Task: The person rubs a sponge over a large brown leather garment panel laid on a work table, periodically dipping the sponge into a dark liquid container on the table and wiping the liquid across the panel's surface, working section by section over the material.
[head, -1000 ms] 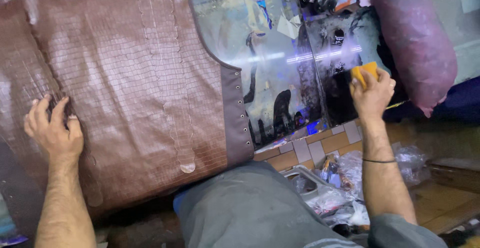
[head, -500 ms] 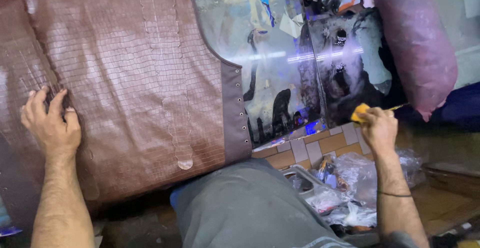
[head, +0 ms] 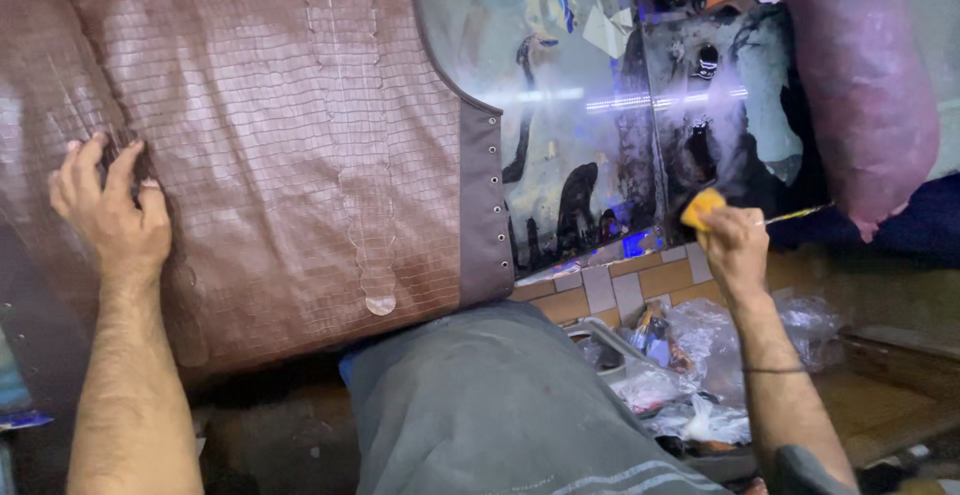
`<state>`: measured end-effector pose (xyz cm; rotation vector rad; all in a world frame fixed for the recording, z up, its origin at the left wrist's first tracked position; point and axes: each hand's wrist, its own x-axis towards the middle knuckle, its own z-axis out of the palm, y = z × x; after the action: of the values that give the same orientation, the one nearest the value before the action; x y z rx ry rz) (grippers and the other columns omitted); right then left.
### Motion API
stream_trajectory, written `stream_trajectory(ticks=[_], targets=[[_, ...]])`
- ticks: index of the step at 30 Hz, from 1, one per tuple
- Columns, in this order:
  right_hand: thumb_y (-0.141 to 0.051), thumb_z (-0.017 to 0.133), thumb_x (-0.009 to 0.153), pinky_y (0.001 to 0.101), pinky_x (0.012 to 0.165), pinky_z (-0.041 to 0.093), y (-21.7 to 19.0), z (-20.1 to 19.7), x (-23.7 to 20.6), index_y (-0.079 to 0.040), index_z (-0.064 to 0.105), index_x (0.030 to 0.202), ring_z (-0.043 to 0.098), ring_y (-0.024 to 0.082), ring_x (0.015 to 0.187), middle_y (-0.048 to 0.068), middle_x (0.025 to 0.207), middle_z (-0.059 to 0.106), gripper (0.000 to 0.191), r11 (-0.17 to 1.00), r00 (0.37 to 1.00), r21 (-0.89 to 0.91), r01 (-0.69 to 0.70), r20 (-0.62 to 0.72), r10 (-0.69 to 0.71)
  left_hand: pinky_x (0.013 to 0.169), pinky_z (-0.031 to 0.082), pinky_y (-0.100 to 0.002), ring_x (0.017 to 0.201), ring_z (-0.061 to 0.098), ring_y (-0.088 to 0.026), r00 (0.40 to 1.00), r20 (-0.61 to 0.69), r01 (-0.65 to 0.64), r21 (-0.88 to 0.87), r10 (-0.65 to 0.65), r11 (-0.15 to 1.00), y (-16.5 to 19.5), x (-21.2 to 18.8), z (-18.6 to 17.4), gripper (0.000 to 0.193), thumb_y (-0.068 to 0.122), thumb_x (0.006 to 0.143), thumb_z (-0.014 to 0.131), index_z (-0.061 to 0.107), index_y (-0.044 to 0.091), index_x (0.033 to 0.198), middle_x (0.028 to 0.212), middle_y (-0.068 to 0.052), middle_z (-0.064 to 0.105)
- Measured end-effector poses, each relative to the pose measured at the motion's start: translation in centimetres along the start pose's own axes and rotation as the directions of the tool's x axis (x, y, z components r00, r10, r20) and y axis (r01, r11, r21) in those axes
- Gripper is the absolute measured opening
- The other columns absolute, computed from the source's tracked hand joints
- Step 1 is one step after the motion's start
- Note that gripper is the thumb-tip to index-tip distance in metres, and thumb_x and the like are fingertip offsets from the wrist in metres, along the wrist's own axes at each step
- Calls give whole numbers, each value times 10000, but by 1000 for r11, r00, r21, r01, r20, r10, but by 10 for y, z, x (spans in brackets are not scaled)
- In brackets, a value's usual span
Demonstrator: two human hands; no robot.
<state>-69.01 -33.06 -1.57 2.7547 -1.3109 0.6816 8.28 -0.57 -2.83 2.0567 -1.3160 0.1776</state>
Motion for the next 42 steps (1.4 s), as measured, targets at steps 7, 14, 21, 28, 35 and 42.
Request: stream_trajectory(ticks=[7, 14, 21, 28, 35, 42], targets=[[38, 791, 866, 399, 958, 553, -1, -3, -3, -101, 788, 1061, 680, 306, 1042, 124, 1103, 741, 240, 986, 989, -78, -148, -31, 146, 1273, 201, -592, 1540, 394, -384, 998, 40, -50, 172, 44, 984, -10, -1, 4, 379, 138, 980, 582, 654, 111, 1351, 1524, -163, 510], [-70, 857, 896, 359, 1015, 552, -9, -1, -7, -45, 772, 1046, 702, 256, 1080, 132, 1176, 741, 174, 966, 963, -151, -210, 136, 231, 997, 359, -599, 1229, 478, -401, 999, -32, -29, 311, 41, 950, -12, -1, 7, 479, 263, 903, 718, 704, 164, 1372, 1390, -170, 551], [-209, 725, 1006, 418, 1059, 517, -116, 69, 10, -83, 632, 1245, 644, 263, 1166, 99, 1275, 667, 286, 807, 922, 448, -384, 230, 311, 967, 476, -477, 1103, 558, -339, 994, -105, 26, 15, -24, 1000, -20, 3, 8, 594, 173, 845, 763, 581, 102, 1406, 1163, -134, 564], [-348, 594, 1115, 477, 1102, 483, -267, 45, 65, -120, 492, 1443, 586, 271, 1252, 66, 1373, 592, 412, -111, 894, 954, -280, 301, 332, 962, 442, -479, 1130, 539, -334, 997, -10, 76, -50, -77, 996, -25, 9, 2, 698, 194, 786, 805, 534, 120, 1425, 1167, -136, 537], [-501, 512, 1050, 617, 1063, 473, -431, 195, 108, -164, 507, 1507, 574, 336, 1340, 94, 1491, 583, 567, -651, 864, 682, -335, 497, 76, 1005, 440, -469, 1143, 534, -330, 991, 94, 103, -80, -95, 991, -25, 2, -4, 672, 133, 808, 773, 535, 116, 1436, 1194, -121, 553], [-212, 761, 985, 507, 1106, 441, -478, 176, 132, -150, 656, 1377, 578, 323, 1296, 141, 1417, 569, 411, 458, 992, 880, -123, 100, 74, 958, 517, -408, 1054, 604, -239, 998, 35, 60, -302, -52, 951, -43, -12, 0, 531, 69, 861, 734, 566, 85, 1365, 1131, -84, 593]])
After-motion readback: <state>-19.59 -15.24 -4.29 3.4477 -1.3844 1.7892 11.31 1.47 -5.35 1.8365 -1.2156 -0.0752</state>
